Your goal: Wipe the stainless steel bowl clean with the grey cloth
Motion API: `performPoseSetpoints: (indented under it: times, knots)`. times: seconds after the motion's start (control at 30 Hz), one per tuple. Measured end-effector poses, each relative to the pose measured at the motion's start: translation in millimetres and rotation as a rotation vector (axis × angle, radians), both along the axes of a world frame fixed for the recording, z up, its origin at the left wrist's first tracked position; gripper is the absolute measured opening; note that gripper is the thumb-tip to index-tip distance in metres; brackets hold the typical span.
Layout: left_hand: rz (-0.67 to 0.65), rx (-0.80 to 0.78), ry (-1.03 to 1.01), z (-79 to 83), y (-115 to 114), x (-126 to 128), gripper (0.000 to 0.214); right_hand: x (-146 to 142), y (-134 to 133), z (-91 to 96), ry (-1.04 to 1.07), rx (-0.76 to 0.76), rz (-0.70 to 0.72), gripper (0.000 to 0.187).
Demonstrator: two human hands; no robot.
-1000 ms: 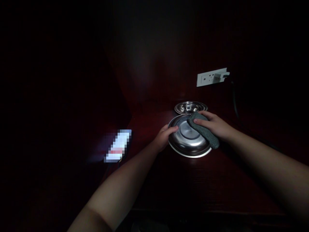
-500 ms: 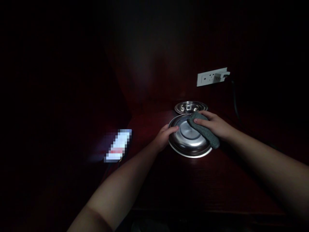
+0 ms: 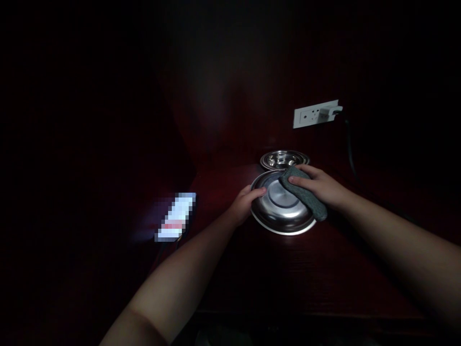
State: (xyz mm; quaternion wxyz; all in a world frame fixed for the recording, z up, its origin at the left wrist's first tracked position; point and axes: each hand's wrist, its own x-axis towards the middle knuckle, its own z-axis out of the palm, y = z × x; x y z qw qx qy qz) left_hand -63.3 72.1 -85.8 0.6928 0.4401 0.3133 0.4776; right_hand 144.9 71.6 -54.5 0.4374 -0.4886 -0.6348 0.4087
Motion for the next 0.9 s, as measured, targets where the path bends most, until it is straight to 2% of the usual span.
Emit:
performPoseSetpoints:
  times: [0.9]
  knots:
    - [0.007, -0.007, 0.013, 1.5, -1.4, 0.5, 0.027, 1.2, 1.1, -1.6, -0.001, -0.009, 0.010, 0.041]
